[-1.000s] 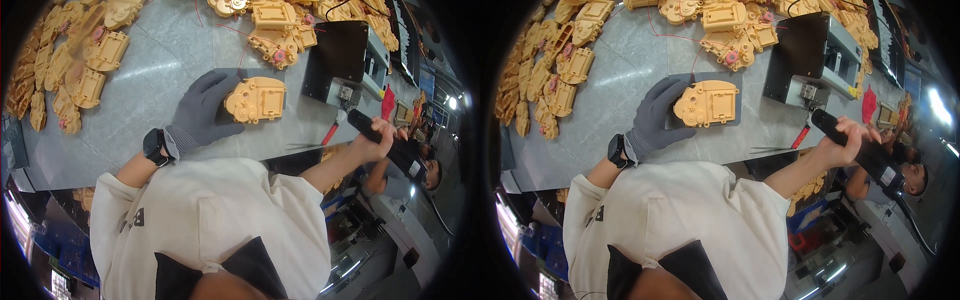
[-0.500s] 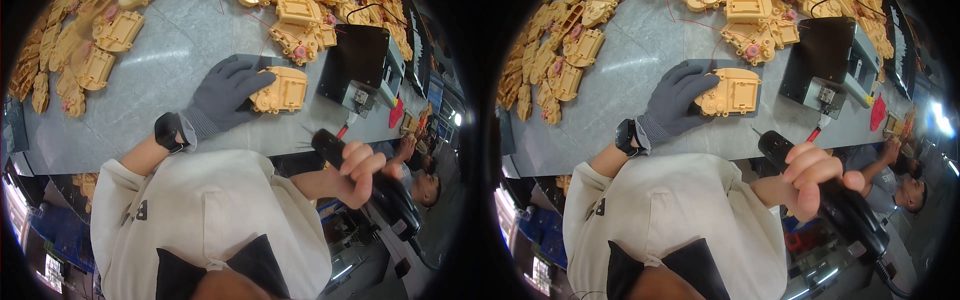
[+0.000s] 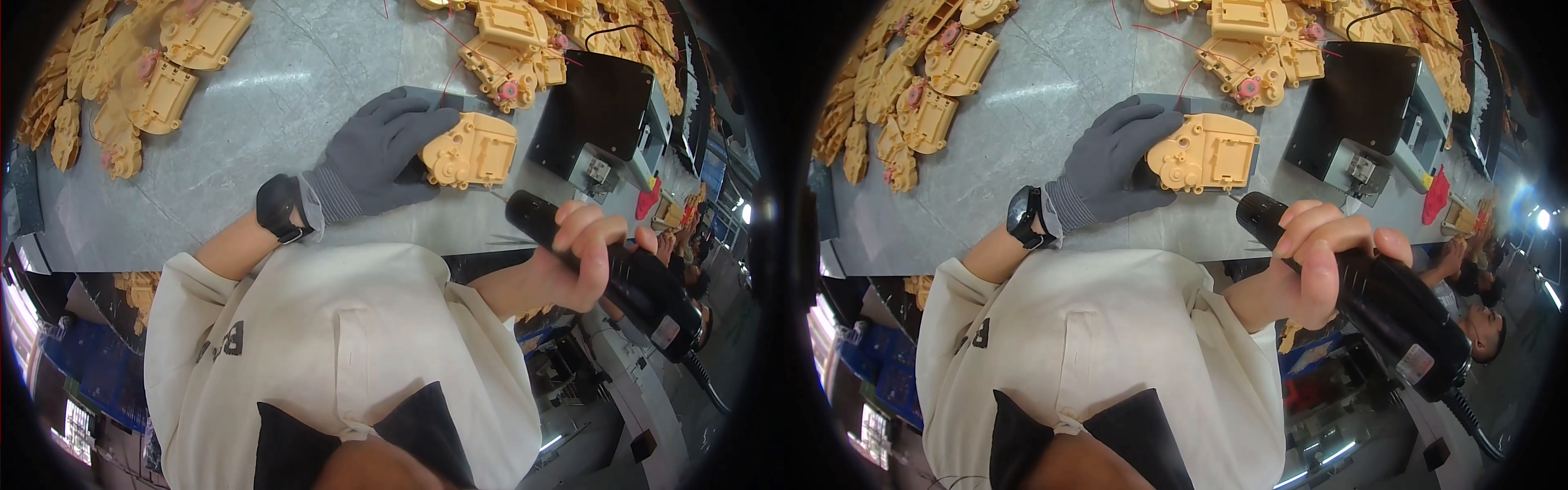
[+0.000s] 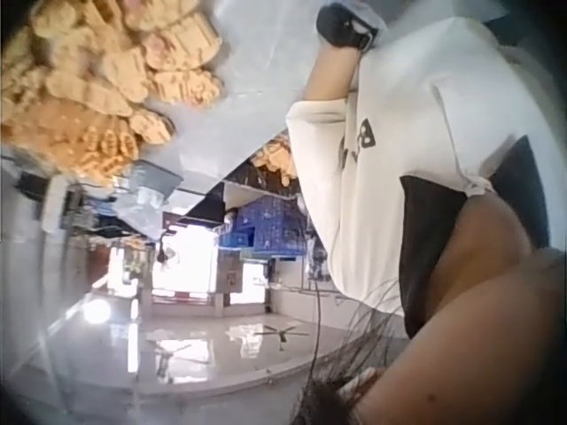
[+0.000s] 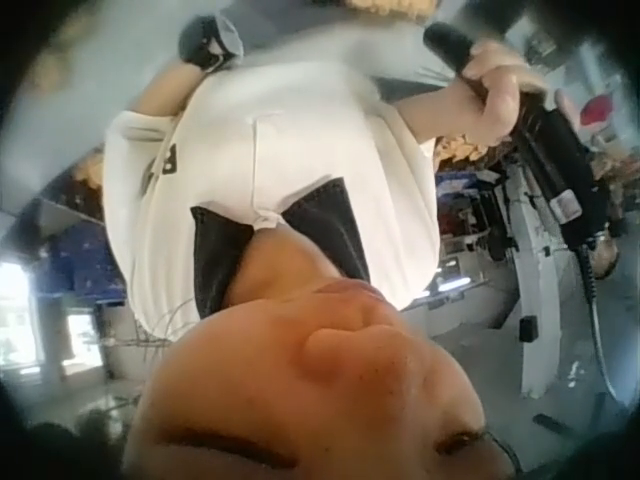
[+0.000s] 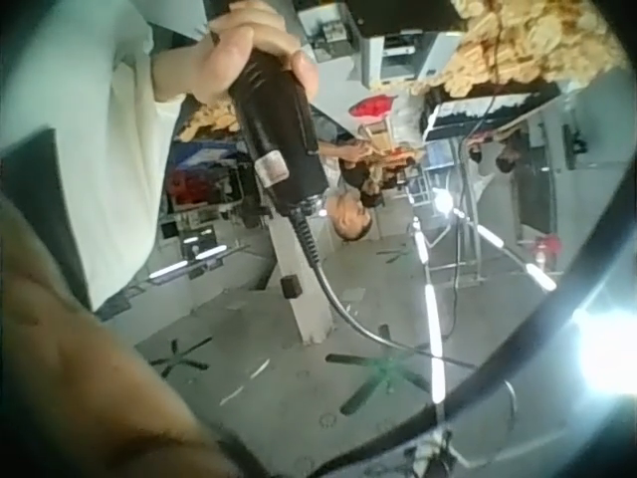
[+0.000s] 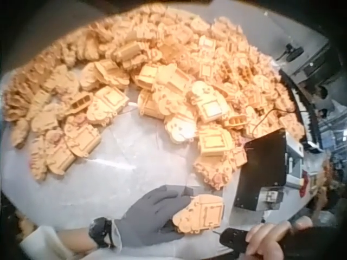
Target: The person assembles plastic toy housings by placing each housing onto a jig and fastening screws into it using an electric screwdriver.
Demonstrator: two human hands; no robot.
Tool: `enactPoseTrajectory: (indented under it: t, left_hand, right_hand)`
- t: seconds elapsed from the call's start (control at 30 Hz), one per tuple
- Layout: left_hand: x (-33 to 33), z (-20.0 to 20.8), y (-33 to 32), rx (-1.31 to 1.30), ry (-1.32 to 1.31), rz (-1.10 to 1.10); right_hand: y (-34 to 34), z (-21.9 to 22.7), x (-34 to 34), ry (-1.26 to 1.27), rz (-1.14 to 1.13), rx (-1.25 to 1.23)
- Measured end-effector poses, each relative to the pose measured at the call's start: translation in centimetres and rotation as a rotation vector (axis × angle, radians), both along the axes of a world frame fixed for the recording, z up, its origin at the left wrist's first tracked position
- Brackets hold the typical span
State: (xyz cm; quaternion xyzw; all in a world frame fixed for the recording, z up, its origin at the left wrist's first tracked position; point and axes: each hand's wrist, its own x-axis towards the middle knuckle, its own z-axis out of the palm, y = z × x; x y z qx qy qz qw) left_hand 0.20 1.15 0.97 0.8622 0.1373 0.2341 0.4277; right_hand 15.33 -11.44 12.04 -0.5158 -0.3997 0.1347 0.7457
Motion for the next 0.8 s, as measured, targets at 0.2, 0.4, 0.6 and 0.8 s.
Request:
enactPoseTrajectory:
  t: [0.2,0.4,0.6,0.8]
  left_hand:
    - [0.03,-0.02,-0.05,0.003,0.021,-0.011]
    - [0.08,0.01,0.00,0.009,0.025,-0.018]
    - [0.15,-0.12,0.00,0.012,0.008,-0.020]
    - [0.14,-0.21,-0.05,0.023,0.012,-0.020]
  right_hand:
    - [0.13,0.03,-0.02,0.032,-0.019,-0.008]
    - [0.13,0.02,0.15,0.036,-0.030,0.010]
    - [0.19,0.06,0.16,0.036,0.013,-0.017]
    - [0.24,0.19,0.23,0.046,-0.004,-0.005]
